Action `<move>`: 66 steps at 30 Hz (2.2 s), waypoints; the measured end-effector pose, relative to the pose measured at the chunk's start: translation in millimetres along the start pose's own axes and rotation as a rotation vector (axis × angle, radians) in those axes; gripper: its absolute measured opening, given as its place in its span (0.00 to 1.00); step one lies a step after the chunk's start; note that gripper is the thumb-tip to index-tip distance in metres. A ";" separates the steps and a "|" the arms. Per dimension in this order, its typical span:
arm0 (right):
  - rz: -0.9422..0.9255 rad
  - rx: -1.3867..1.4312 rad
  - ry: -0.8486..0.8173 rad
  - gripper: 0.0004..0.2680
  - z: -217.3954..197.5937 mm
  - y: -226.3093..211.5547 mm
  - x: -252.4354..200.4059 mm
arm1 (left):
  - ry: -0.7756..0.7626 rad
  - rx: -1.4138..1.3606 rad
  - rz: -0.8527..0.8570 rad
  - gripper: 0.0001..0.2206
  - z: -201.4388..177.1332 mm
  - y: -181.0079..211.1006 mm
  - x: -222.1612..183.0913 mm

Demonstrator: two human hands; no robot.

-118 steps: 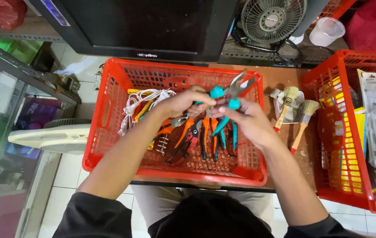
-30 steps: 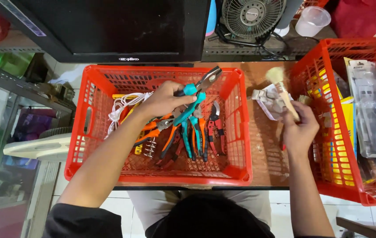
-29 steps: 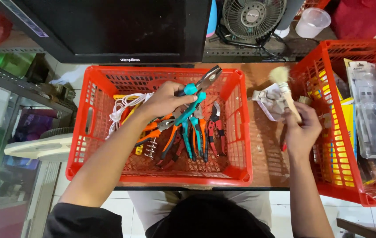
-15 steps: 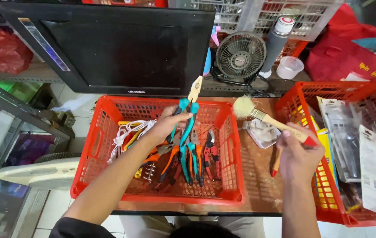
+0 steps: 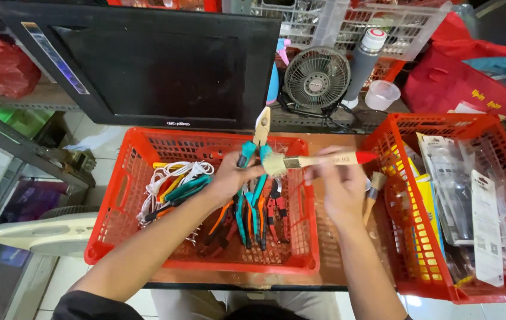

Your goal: Sorting and cleaning various hand tools like pliers and brushes in a plastic basket on a workbench.

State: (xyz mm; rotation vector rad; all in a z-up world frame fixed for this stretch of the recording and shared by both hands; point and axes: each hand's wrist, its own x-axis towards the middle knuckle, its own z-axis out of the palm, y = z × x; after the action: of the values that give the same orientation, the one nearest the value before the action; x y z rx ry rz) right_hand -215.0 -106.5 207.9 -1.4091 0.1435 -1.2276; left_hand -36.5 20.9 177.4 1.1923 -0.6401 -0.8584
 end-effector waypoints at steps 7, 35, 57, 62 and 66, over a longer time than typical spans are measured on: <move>0.245 -0.170 -0.191 0.06 31.4 -12.0 -2.2 | -0.054 0.057 0.143 0.19 -16.4 -3.5 2.6; 0.534 0.446 0.279 0.06 -18.2 49.8 -46.9 | 0.020 0.040 -0.063 0.10 -28.6 9.5 4.4; -0.009 -0.301 0.076 0.08 37.5 10.7 -20.3 | -0.011 0.495 0.110 0.14 -31.7 19.4 2.9; -0.150 -0.211 0.192 0.08 19.2 63.0 -24.7 | -0.029 0.486 0.125 0.17 -32.1 21.4 3.2; -0.162 -0.276 0.210 0.08 25.5 47.8 -21.4 | -0.025 0.510 0.110 0.17 -35.6 24.9 7.1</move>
State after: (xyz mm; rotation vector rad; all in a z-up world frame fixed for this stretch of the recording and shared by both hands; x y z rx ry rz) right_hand -179.8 -88.8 165.0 -1.5483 0.3613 -1.5345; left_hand 1.9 36.8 191.9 1.5857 -0.9725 -0.6337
